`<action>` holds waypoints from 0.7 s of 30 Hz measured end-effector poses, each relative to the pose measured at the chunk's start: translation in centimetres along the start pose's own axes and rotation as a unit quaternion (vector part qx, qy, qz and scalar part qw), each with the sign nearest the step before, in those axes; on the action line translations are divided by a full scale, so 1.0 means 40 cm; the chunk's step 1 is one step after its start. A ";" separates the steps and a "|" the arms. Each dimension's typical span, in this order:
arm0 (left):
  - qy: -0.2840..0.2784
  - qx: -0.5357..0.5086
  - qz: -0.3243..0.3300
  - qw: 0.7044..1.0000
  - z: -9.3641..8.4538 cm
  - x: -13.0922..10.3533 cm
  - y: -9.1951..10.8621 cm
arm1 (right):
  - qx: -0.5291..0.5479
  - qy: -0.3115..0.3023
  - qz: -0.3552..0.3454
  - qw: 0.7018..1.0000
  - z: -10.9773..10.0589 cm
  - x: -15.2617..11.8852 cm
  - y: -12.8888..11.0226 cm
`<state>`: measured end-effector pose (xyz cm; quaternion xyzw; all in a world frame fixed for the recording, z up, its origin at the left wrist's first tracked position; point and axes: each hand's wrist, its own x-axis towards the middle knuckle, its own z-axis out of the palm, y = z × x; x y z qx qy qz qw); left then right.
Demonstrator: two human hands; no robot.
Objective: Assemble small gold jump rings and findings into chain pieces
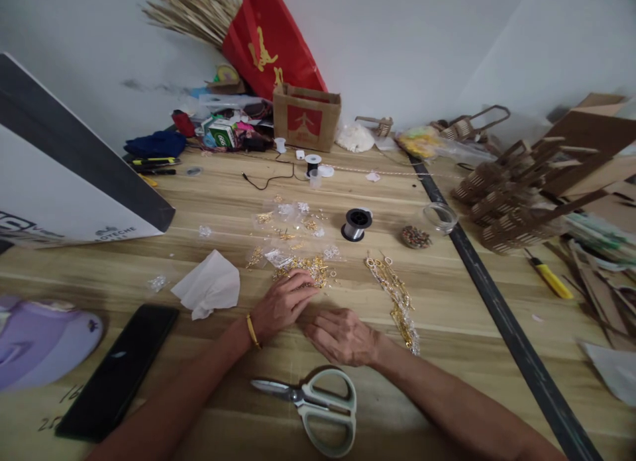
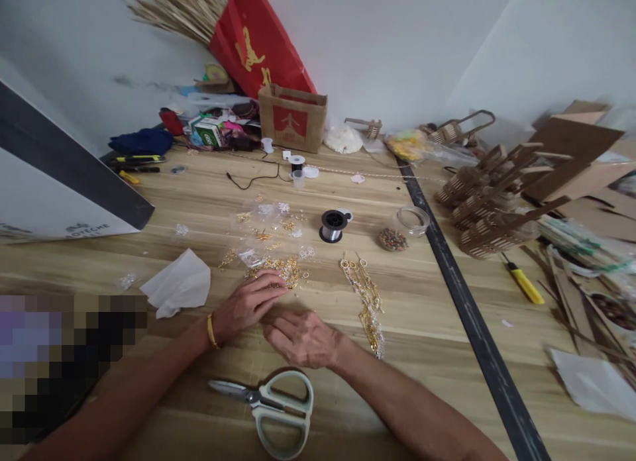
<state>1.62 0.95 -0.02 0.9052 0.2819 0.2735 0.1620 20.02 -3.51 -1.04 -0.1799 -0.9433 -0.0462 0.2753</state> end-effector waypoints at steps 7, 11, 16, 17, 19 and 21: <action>0.000 -0.012 -0.013 1.000 0.008 0.002 -0.007 | 0.008 0.007 0.004 1.000 -0.007 0.002 0.000; 0.007 -0.026 0.007 1.000 0.012 -0.001 -0.012 | 0.018 0.004 0.006 1.000 -0.009 0.004 0.002; 0.025 -0.056 0.036 0.997 0.014 -0.006 -0.016 | 0.039 0.011 0.018 0.999 -0.005 0.002 0.007; 0.027 -0.060 0.036 0.997 0.014 -0.006 -0.016 | 0.040 0.012 0.021 0.999 -0.004 0.001 0.009; 0.028 -0.064 0.032 0.997 0.012 -0.005 -0.016 | 0.042 0.014 0.028 0.999 -0.002 0.000 0.012; 0.031 -0.063 0.029 0.997 0.011 -0.003 -0.015 | 0.047 0.016 0.036 0.998 -0.001 -0.002 0.014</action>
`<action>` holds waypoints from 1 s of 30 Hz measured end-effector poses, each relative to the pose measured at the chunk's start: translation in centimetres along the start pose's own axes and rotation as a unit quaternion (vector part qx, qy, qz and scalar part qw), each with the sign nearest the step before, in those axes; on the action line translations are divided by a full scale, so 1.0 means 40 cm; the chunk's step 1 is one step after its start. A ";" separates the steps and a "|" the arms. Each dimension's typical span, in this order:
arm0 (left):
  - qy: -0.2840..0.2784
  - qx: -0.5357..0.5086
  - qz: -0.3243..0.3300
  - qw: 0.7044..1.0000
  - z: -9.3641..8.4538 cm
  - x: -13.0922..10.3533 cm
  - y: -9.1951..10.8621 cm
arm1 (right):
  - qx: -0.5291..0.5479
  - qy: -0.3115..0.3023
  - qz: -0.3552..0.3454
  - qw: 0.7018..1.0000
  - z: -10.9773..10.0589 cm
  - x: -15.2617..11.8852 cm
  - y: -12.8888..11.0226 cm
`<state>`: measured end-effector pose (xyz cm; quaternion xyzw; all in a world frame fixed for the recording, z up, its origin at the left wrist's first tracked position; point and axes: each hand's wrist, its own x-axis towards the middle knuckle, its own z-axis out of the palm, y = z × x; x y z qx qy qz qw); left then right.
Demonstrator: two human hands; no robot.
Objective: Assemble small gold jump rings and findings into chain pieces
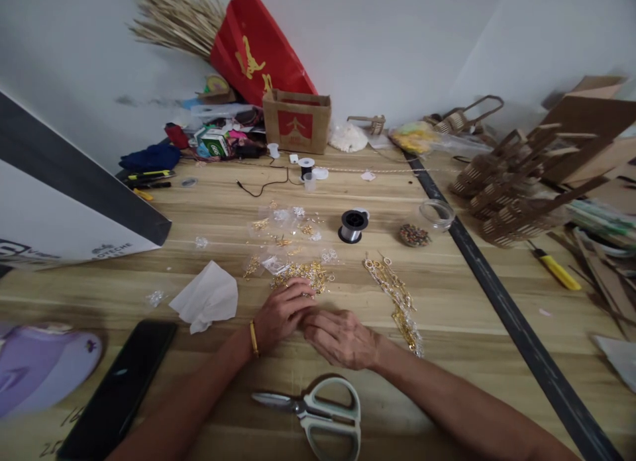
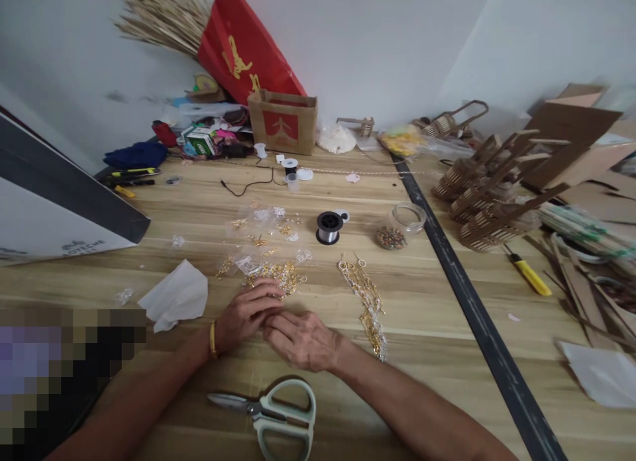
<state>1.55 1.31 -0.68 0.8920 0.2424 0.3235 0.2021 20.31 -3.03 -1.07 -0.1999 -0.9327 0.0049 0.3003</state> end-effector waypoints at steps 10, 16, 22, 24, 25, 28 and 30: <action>0.037 0.015 0.012 0.999 0.000 0.006 0.007 | 0.003 -0.013 0.004 1.000 -0.003 0.004 -0.004; 0.034 0.025 0.016 0.999 -0.003 0.004 0.007 | -0.023 -0.006 0.001 1.000 -0.006 0.006 -0.004; 0.040 0.029 0.005 0.999 0.000 -0.001 0.005 | -0.025 0.006 -0.010 1.000 -0.003 0.005 -0.009; 0.043 0.032 0.010 0.999 0.001 -0.003 0.004 | -0.023 0.011 -0.012 1.000 -0.002 0.005 -0.011; 0.045 0.034 0.014 0.998 0.001 -0.004 0.004 | -0.022 0.015 -0.012 1.000 -0.001 0.005 -0.012; 0.049 0.039 0.020 0.998 -0.001 -0.007 0.004 | -0.019 0.028 -0.010 0.999 0.004 0.004 -0.013; 0.050 0.040 0.019 0.998 -0.002 -0.009 0.003 | -0.021 0.033 -0.005 0.999 0.008 0.002 -0.014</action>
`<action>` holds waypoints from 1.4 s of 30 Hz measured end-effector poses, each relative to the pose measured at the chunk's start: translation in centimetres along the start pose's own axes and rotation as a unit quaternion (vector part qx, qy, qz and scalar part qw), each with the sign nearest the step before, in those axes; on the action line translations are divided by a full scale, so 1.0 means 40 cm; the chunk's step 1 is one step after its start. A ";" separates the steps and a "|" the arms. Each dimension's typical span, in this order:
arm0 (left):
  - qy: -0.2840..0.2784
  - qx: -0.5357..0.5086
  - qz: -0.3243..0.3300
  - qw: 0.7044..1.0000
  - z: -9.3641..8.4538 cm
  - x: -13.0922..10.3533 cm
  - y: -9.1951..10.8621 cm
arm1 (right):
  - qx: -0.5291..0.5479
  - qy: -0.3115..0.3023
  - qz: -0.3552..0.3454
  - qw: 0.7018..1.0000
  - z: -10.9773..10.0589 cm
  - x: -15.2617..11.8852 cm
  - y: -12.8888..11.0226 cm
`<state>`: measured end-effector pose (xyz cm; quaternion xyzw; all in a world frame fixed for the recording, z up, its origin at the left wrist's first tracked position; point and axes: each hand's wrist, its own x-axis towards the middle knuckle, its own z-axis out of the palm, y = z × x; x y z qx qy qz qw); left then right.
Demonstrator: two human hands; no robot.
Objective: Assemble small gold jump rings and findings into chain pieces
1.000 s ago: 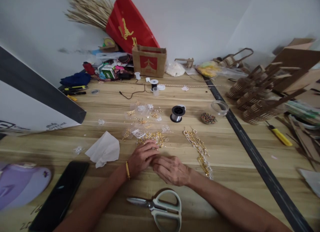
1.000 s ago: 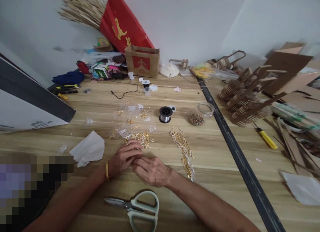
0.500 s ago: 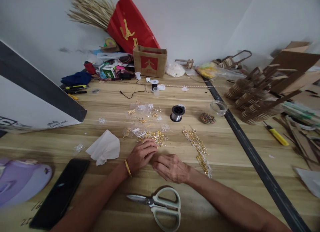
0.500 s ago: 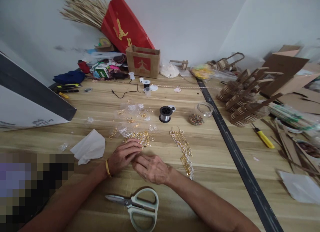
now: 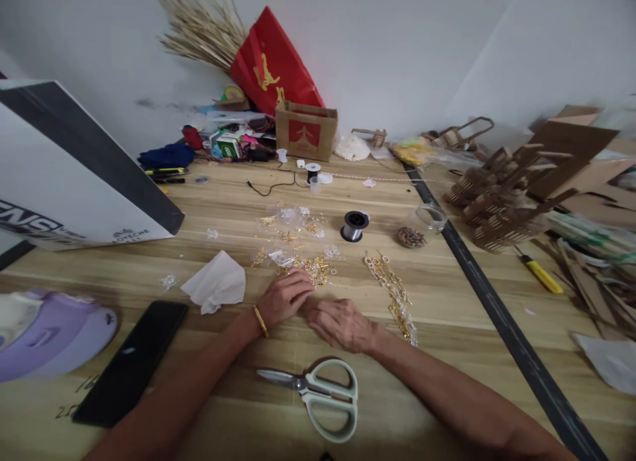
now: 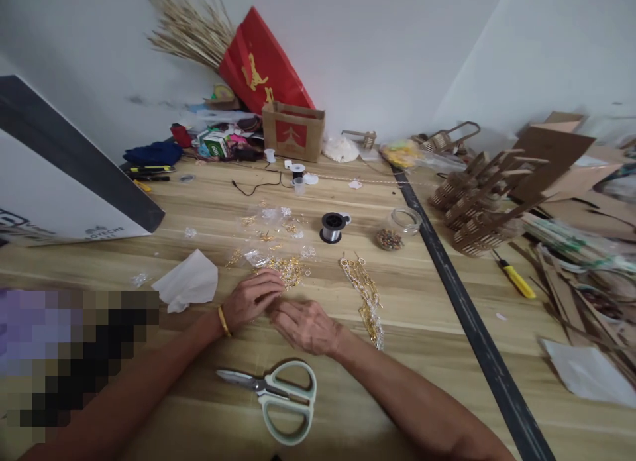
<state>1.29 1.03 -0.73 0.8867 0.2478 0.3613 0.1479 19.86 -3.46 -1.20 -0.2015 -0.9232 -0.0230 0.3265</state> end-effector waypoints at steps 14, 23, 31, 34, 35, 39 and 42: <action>0.003 -0.020 -0.017 1.000 -0.004 -0.008 -0.014 | 0.037 0.015 0.028 0.999 -0.009 0.006 -0.008; 0.076 -0.052 -0.169 0.981 -0.060 -0.003 -0.064 | 0.062 -0.017 0.023 0.998 -0.011 0.001 -0.008; -0.041 0.003 -0.203 0.978 -0.072 -0.008 -0.065 | 0.061 -0.025 0.036 0.997 -0.002 -0.002 -0.010; -0.078 0.026 -0.187 0.979 -0.058 -0.005 -0.051 | 0.065 -0.027 0.047 0.996 0.000 -0.001 -0.010; -0.088 0.034 -0.182 0.979 -0.053 -0.003 -0.047 | 0.065 -0.028 0.049 0.996 0.001 -0.002 -0.010; -0.108 0.085 -0.150 0.979 -0.035 0.001 -0.039 | 0.068 -0.035 0.058 0.995 0.007 -0.012 -0.007; -0.113 0.101 -0.129 0.980 -0.028 -0.001 -0.043 | 0.071 -0.040 0.062 0.995 0.010 -0.018 -0.004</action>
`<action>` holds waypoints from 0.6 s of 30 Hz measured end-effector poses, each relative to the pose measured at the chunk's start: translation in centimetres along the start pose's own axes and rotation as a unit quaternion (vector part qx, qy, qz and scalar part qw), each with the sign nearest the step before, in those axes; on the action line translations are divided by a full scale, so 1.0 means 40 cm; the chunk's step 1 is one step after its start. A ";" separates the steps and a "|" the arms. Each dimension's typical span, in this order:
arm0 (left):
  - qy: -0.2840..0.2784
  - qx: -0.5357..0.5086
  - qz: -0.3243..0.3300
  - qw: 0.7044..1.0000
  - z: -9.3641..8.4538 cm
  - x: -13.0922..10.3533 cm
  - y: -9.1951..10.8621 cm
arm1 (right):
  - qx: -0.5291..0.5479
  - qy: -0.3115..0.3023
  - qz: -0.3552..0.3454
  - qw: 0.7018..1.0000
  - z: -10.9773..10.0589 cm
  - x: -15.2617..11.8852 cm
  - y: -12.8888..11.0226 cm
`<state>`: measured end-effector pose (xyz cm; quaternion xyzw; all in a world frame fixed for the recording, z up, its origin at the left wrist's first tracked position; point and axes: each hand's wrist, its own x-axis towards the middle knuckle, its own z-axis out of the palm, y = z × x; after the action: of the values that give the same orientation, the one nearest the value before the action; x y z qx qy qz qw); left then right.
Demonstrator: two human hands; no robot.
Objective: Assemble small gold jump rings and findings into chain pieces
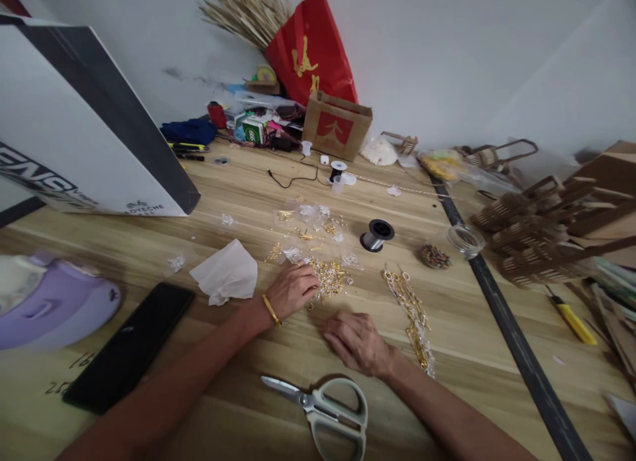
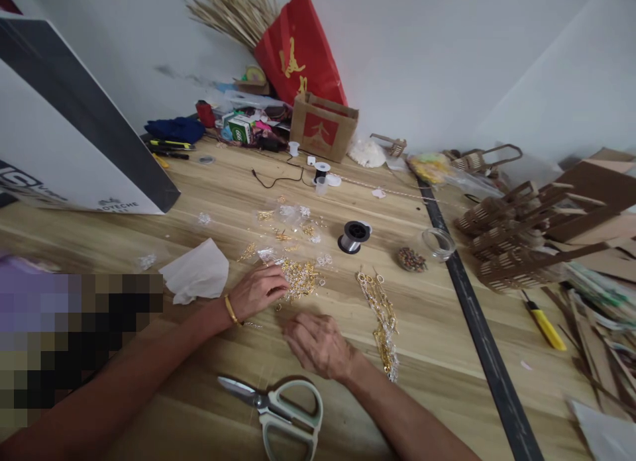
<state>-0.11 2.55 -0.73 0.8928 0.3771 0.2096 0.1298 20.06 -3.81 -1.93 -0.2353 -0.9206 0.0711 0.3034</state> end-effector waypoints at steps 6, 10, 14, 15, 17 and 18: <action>0.006 -0.007 0.016 1.000 0.004 -0.005 -0.005 | 0.002 -0.001 0.001 1.000 -0.004 0.006 -0.002; -0.001 -0.012 0.020 1.000 0.001 -0.007 0.000 | 0.000 0.000 -0.006 1.000 -0.007 0.010 -0.003; -0.005 -0.015 0.020 1.000 0.000 -0.008 -0.002 | 0.003 -0.004 -0.005 1.000 -0.008 0.009 -0.003; -0.001 -0.015 0.023 1.000 -0.001 -0.009 -0.005 | 0.002 -0.003 -0.002 1.000 -0.007 0.009 -0.004; 0.017 -0.026 0.026 0.999 -0.004 -0.008 -0.012 | 0.004 -0.004 0.009 1.000 -0.007 0.009 -0.003; 0.032 -0.039 0.024 0.998 -0.006 -0.007 -0.016 | 0.008 -0.005 0.013 1.000 -0.007 0.010 -0.003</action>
<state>-0.81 2.79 -0.84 0.8885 0.3516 0.2558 0.1469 19.92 -3.75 -1.45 -0.2441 -0.9184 0.0838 0.3000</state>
